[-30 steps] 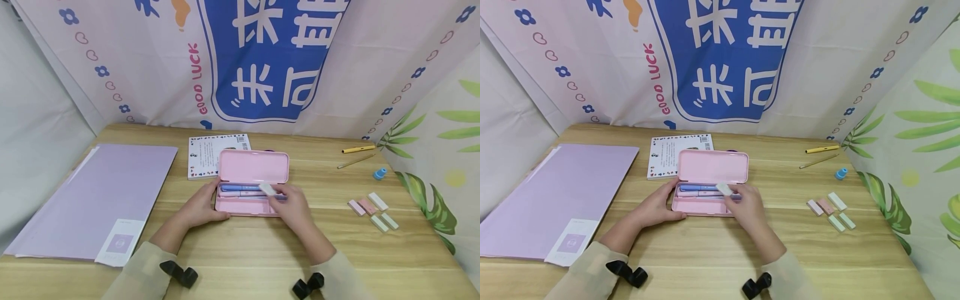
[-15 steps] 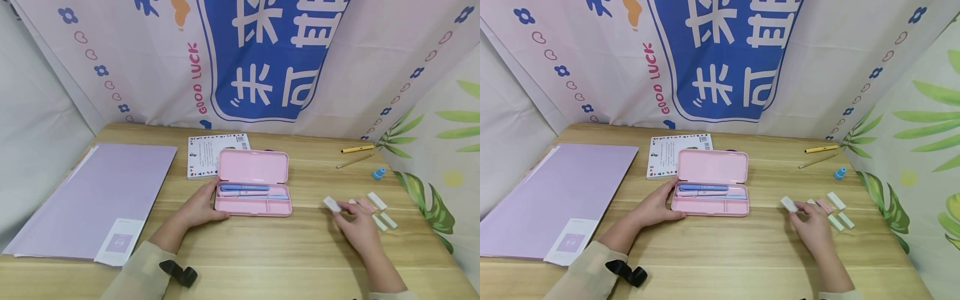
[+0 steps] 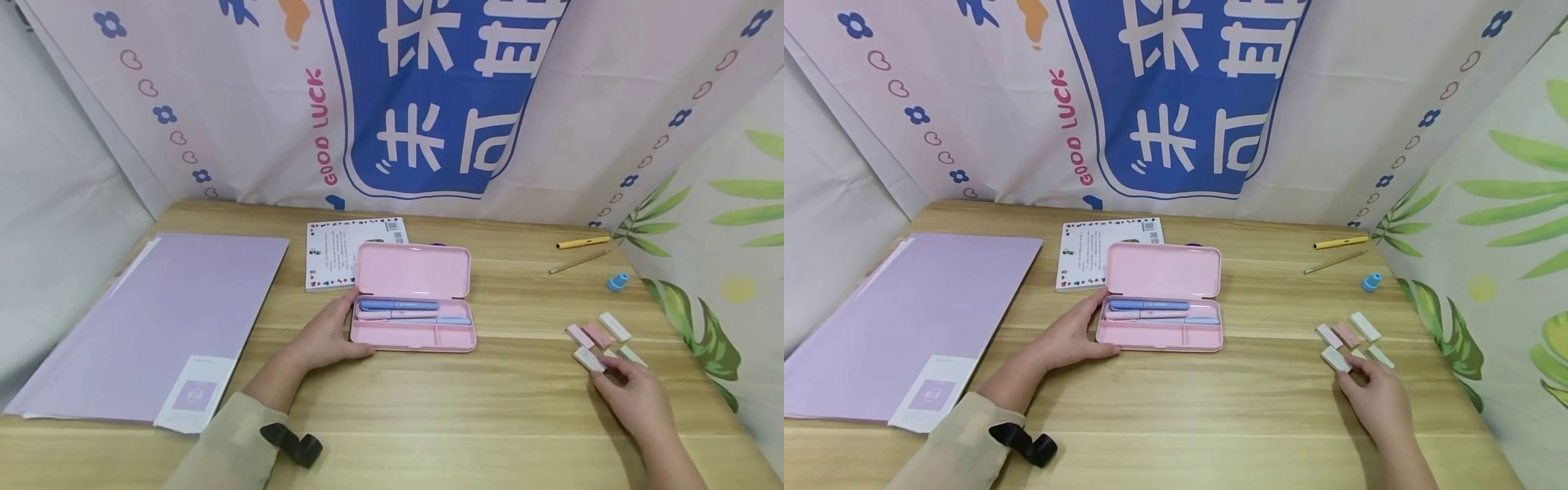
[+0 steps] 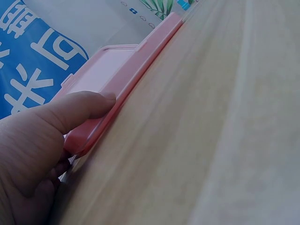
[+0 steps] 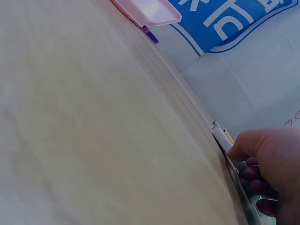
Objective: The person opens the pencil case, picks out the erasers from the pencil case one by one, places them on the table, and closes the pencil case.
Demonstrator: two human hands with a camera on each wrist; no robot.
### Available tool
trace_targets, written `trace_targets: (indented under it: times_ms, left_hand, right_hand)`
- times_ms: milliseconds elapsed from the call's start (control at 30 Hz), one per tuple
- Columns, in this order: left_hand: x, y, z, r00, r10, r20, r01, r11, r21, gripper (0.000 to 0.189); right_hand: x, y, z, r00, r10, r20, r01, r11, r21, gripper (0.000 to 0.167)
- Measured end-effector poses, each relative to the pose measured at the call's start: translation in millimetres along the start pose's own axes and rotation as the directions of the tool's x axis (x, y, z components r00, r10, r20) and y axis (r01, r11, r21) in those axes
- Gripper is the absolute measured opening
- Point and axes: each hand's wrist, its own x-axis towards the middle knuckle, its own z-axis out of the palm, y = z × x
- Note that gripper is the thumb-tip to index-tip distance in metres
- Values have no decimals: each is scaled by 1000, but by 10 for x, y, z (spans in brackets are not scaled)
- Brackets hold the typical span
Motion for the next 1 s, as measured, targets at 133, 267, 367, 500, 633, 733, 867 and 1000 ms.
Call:
trace_targets:
  times_ms: [133,267,367,500,633,733,867,1000]
  left_hand:
    - [3,-1,-4,1000,1,2,-1,1000,-5,119]
    - [12,-16,-1,1000,9,2,-9,1000,-5,119]
    - [16,-21,0,1000,6,4,-6,1000,-7,119]
    - [6,-17,-4,1000,-8,11,8,1000,-6,119]
    - [-5,-12,-10,1000,-26,15,26,1000,-13,119]
    - [-5,-8,-11,999,-29,13,29,999,-20,119]
    - [1,-11,-7,1000,-18,9,18,1000,-17,119]
    - [7,-14,3,1000,-17,12,17,1000,-13,119]
  right_hand:
    - [-2,24,-7,1000,-8,15,8,999,-31,43]
    - [-1,32,-14,1000,-1,25,2,999,-48,44]
    - [1,26,-24,999,14,37,-13,999,-45,47]
    - [2,1,-41,999,35,22,-35,999,-24,53]
    - [31,-84,-52,999,16,-44,-16,1000,-1,53]
    - [96,-198,-37,996,-27,-81,29,999,23,49]
    - [236,-413,8,994,-80,-74,86,993,82,49]
    - [447,-660,81,992,-124,-19,126,982,138,53]
